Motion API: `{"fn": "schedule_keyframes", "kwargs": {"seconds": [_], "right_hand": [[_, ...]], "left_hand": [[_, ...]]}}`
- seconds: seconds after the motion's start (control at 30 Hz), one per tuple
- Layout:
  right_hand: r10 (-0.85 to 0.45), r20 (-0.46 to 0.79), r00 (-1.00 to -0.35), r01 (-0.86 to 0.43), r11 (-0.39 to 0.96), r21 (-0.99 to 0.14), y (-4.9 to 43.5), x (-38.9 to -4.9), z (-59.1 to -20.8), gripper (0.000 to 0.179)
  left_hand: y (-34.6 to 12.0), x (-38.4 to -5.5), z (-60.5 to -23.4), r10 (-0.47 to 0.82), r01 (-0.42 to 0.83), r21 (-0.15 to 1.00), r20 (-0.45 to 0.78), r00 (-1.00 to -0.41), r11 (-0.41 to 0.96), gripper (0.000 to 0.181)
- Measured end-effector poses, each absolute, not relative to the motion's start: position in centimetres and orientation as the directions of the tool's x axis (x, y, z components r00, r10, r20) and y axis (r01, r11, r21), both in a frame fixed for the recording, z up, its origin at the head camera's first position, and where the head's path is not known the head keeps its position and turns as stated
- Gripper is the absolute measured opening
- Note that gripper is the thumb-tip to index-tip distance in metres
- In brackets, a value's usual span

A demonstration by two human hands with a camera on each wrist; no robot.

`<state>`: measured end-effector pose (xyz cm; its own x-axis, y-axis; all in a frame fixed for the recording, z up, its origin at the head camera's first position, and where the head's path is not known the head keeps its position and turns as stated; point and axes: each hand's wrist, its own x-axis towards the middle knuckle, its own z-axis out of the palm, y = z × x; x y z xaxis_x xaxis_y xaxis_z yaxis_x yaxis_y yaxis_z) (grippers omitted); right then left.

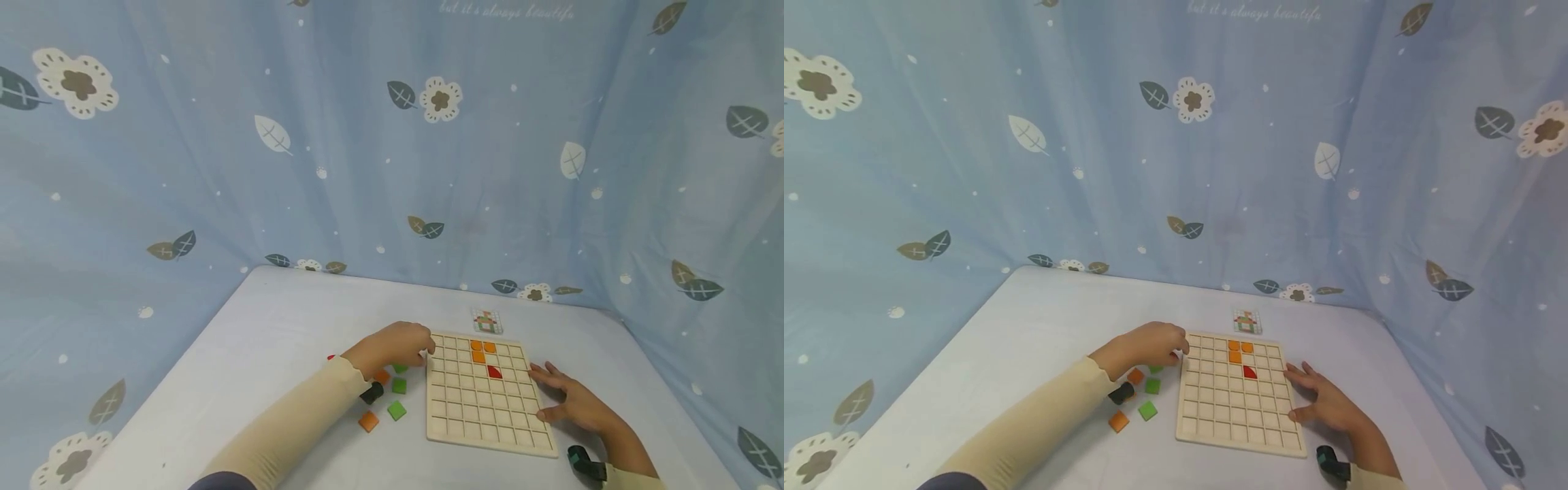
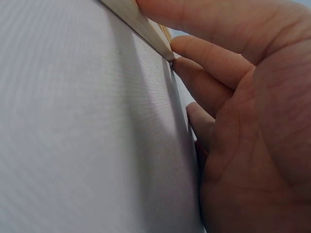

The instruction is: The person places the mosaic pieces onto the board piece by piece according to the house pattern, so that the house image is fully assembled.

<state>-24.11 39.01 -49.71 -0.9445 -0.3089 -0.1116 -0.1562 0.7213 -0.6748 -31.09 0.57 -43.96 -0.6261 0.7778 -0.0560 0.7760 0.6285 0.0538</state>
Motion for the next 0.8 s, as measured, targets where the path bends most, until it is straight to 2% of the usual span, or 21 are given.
{"fn": "schedule_keyframes", "kwargs": {"seconds": [0.17,0.4,0.63,0.8], "right_hand": [[-0.314,-0.095,-0.945,-0.177,0.73,-0.66,39.0,-24.2,-49.6,0.089],[-0.296,-0.121,-0.947,-0.144,0.733,-0.665,38.8,-24.1,-49.6,0.09],[-0.301,-0.122,-0.946,-0.15,0.738,-0.659,38.6,-23.7,-49.5,0.089],[-0.294,-0.128,-0.947,-0.145,0.749,-0.647,38.6,-23.9,-49.6,0.089]], "left_hand": [[-0.5,-30.8,-44.0,0.778,0.777,0.051,-0.027,-0.627,0.628,0.019],[-2.2,-30.2,-44.4,0.738,0.738,0.032,-0.068,-0.671,0.674,0.018],[-3.9,-29.5,-44.4,0.667,0.657,0.117,-0.103,-0.738,0.745,0.02],[-4.3,-29.5,-44.9,0.663,0.646,0.155,-0.107,-0.741,0.748,0.021]]}}
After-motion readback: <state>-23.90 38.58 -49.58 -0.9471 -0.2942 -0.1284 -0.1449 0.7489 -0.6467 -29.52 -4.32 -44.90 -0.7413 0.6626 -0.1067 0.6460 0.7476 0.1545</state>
